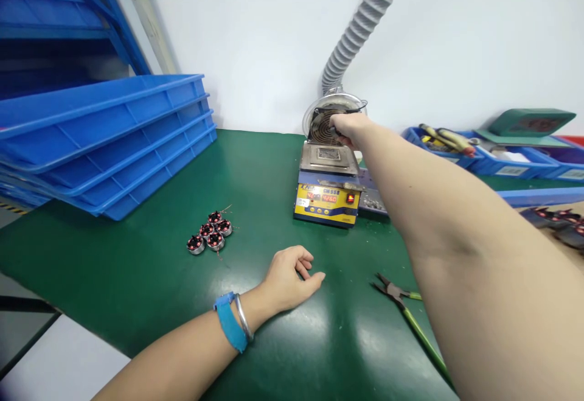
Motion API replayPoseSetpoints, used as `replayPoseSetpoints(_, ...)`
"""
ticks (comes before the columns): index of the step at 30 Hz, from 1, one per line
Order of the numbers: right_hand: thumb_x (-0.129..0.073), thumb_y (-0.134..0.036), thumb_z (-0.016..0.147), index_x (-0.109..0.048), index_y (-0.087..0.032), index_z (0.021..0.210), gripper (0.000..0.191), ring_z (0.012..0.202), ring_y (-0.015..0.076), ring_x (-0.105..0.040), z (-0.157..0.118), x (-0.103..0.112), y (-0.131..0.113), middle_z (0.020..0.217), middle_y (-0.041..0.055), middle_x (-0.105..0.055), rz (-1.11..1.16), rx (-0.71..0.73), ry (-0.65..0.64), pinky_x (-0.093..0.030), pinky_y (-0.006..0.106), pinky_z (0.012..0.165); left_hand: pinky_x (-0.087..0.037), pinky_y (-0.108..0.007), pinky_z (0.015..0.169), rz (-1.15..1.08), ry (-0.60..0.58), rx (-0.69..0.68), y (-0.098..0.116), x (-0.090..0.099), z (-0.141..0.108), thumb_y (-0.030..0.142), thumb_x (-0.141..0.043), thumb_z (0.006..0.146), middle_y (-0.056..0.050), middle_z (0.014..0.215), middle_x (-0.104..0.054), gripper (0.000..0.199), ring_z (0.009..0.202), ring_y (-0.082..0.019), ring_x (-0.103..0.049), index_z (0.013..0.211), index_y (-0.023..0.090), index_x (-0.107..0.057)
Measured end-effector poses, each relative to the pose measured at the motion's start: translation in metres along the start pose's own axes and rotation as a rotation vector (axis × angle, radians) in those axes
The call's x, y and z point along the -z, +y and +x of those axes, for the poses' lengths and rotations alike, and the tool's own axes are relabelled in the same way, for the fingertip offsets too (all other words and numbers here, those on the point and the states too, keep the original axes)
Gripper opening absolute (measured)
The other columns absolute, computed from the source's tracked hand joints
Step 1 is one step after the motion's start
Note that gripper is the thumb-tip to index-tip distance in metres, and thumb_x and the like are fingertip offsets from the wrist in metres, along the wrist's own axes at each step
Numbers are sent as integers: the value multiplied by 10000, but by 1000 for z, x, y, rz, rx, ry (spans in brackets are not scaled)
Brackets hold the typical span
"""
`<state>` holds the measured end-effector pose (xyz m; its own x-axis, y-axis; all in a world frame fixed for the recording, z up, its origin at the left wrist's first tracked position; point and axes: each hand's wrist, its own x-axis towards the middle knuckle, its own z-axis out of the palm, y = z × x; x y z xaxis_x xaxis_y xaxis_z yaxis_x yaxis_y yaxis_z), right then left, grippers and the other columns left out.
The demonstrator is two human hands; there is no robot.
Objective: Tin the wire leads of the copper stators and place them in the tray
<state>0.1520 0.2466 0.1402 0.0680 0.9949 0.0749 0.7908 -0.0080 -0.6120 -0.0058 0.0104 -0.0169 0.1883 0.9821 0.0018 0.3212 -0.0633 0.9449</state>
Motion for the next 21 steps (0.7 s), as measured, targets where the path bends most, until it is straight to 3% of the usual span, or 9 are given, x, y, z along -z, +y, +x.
replayPoseSetpoints(3, -548, -340, 923, -556, -123, 1183, 339, 919, 165, -610, 10, -4, -4, 1111, 94, -595, 56, -256, 33, -536, 352, 775, -494, -318, 723, 12, 1, -13, 0, 0, 0, 233, -699, 618, 36, 522, -529, 195, 655, -177, -600, 730, 189, -546)
replayPoseSetpoints(8, -543, -342, 926, -547, -130, 1210, 355, 992, 188, -596, 14, -7, -9, 1171, 103, -577, 144, -404, 21, -518, 395, 837, -490, -308, 710, 21, -4, -20, 1, 1, 0, 245, -696, 613, 34, 524, -524, 197, 653, -175, -599, 729, 184, -548)
replayPoseSetpoints(17, -531, -337, 933, -539, -123, 1225, 362, 1023, 198, -585, 19, -11, -2, 1197, 111, -566, 191, -384, -7, -504, 413, 860, -477, -297, 689, 43, -9, -18, 0, 1, 1, 267, -687, 621, 32, 537, -530, 193, 638, -167, -589, 725, 185, -547)
replayPoseSetpoints(21, -482, -315, 961, -531, -100, 1232, 349, 1022, 181, -583, 24, -5, -1, 1208, 116, -553, 191, -244, 14, -493, 404, 872, -470, -294, 685, 39, -14, -23, -1, 1, 1, 274, -683, 631, 30, 538, -535, 190, 634, -166, -589, 736, 182, -554)
